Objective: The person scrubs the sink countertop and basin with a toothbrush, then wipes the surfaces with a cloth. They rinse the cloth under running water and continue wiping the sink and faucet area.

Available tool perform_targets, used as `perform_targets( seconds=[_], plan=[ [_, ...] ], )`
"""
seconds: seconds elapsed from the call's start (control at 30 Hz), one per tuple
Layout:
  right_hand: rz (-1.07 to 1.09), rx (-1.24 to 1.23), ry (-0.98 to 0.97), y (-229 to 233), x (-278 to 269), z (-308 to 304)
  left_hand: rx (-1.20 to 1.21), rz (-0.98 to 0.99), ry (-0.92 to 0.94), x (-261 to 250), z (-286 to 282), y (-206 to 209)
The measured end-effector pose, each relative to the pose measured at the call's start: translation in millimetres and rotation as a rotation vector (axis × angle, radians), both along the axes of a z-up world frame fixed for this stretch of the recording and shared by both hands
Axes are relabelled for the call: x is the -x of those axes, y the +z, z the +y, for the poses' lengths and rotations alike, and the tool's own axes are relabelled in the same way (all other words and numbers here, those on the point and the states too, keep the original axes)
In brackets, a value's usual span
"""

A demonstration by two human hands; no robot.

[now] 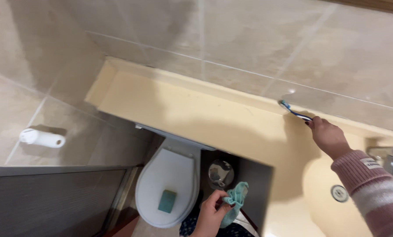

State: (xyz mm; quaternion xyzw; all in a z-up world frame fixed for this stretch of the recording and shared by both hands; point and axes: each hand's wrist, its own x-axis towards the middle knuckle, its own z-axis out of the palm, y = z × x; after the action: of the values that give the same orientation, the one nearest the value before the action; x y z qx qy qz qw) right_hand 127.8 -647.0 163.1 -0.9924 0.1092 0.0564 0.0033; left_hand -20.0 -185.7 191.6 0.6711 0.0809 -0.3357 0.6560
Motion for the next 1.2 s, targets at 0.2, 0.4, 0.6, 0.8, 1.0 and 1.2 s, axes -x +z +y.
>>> perform_targets(
  seconds=[0.2,0.4,0.6,0.8,1.0,1.2],
  plan=[
    [0.029,0.020,0.015,-1,-77,107,-0.043,-0.066,0.181,-17,88,-37],
    [-0.449,-0.026,0.507,-119,-223,259,-0.051,-0.025,0.332,-17,181,-120],
    [-0.167,-0.190,0.158,-144,-282,398,-0.083,-0.013,0.332,-22,244,-159],
    [0.142,-0.083,-0.049,-113,-162,217,-0.044,-0.062,0.359,-38,229,-136],
    [0.033,0.043,-0.389,9,-50,188,-0.038,0.013,0.281,-52,222,-87],
    [-0.353,-0.075,-0.028,7,-107,253,-0.033,0.065,0.269,-57,232,-74]
  ],
)
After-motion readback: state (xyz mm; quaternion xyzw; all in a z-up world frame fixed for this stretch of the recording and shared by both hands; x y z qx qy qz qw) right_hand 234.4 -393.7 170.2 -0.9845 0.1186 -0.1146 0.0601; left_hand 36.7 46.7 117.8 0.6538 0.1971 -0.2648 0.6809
